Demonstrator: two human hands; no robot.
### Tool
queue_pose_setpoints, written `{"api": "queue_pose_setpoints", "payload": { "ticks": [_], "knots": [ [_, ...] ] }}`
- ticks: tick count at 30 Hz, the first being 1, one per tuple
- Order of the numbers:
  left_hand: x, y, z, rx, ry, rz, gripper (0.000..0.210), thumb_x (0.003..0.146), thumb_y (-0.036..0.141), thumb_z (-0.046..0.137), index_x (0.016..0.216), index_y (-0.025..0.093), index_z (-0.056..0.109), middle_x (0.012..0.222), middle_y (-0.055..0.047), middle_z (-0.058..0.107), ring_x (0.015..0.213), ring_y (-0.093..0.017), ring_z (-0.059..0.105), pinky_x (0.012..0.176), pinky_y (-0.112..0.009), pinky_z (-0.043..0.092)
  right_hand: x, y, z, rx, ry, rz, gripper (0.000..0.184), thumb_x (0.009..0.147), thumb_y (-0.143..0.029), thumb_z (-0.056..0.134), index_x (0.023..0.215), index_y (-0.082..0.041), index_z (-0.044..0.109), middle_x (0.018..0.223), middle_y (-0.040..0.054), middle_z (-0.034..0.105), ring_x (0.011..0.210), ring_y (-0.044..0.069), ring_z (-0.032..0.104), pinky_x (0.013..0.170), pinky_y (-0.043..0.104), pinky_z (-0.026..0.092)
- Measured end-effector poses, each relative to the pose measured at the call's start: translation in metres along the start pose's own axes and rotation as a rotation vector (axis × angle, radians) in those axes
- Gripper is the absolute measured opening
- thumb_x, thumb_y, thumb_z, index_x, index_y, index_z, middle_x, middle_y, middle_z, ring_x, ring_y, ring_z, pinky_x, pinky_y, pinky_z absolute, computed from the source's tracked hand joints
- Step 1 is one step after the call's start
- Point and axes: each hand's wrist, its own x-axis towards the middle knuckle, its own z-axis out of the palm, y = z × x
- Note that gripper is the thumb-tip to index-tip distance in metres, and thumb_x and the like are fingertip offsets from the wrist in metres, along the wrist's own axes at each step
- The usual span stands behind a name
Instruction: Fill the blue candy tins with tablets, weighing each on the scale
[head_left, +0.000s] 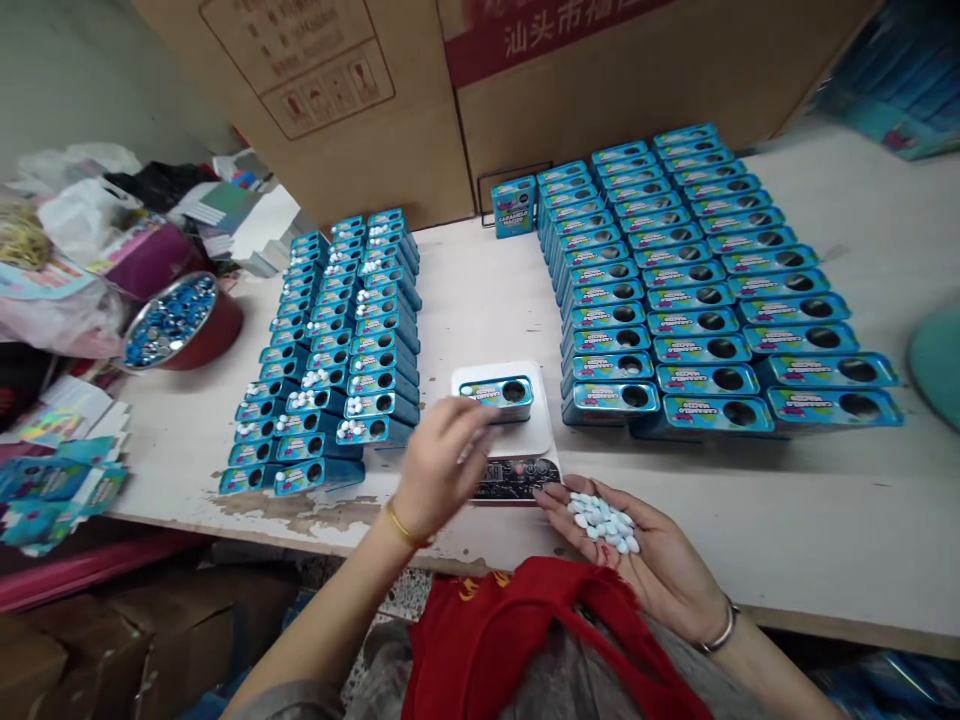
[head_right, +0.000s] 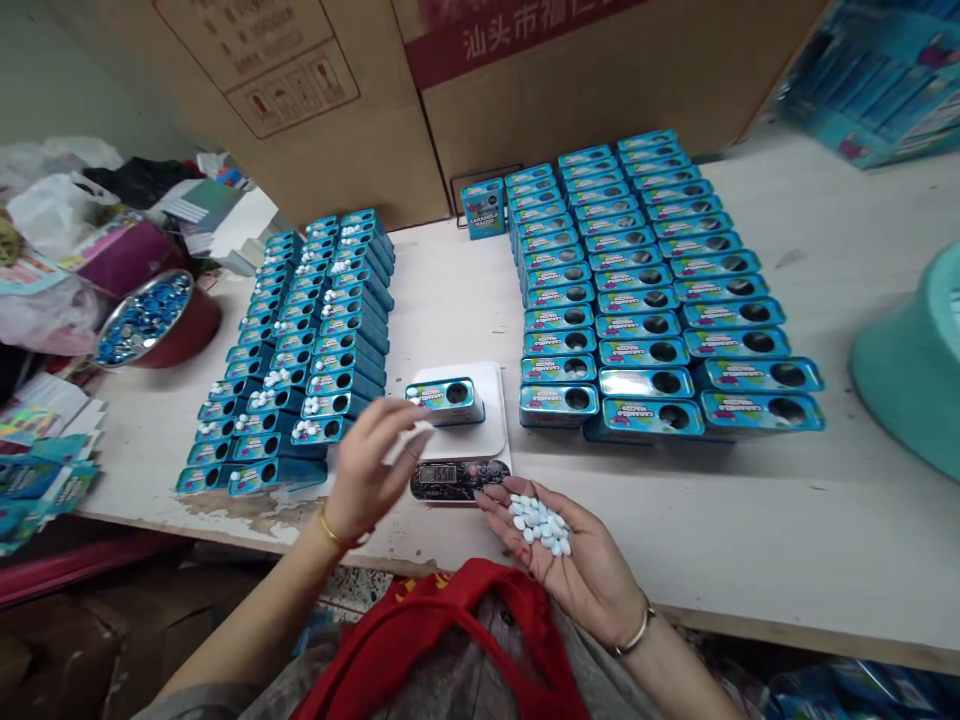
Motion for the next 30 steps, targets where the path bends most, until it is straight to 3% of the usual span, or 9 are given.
{"api": "queue_pose_setpoints", "payload": {
  "ticks": [2,5,13,23,30],
  "knots": [
    [0.006,-0.017,-0.014,0.053,0.007,-0.084,0.022,0.088,0.020,0.051,0.109,0.018,0.052,0.097,-0.006,0.054,0.086,-0.014,0.053,0.076,-0.029,0.047,0.000,0.000,0.005,-0.023,0.022,0.003,0.020,0.085,-0.012,0.048,0.095,-0.008,0.065,0.101,0.0170,0.070,0.101,0.025,0.064,0.081,0.030,0.056],
    [0.017,-0.033,-0.025,0.106,-0.133,-0.071,0.017,0.089,0.024,0.051,0.104,0.018,0.055,0.096,-0.006,0.053,0.086,-0.015,0.052,0.076,-0.031,0.046,0.001,0.000,0.007,-0.042,0.007,-0.003,0.022,0.085,-0.014,0.049,0.100,-0.007,0.064,0.105,0.0191,0.069,0.102,0.026,0.064,0.083,0.032,0.055],
    [0.046,-0.036,-0.030,0.170,-0.434,0.039,0.011,0.090,0.024,0.047,0.089,0.015,0.054,0.090,-0.004,0.053,0.083,-0.014,0.050,0.073,-0.027,0.044,0.004,0.000,0.006,-0.069,-0.021,-0.018,0.022,0.083,-0.013,0.052,0.101,-0.006,0.063,0.106,0.0198,0.068,0.104,0.027,0.063,0.084,0.033,0.055],
    [0.065,-0.028,-0.011,0.240,-0.521,0.126,0.021,0.093,0.027,0.041,0.087,0.014,0.057,0.083,-0.004,0.055,0.075,-0.014,0.050,0.067,-0.025,0.041,0.006,-0.002,0.008,-0.059,-0.038,-0.023,0.021,0.082,-0.014,0.054,0.098,-0.005,0.064,0.104,0.0199,0.069,0.104,0.027,0.063,0.082,0.032,0.055],
    [0.071,-0.020,-0.014,0.165,-0.473,0.201,0.023,0.093,0.032,0.040,0.088,0.015,0.055,0.087,-0.005,0.055,0.078,-0.014,0.050,0.069,-0.025,0.041,0.008,-0.003,0.011,-0.042,-0.046,-0.013,0.019,0.083,-0.015,0.053,0.094,-0.004,0.064,0.103,0.0205,0.069,0.104,0.028,0.063,0.082,0.033,0.054]
  ]
}}
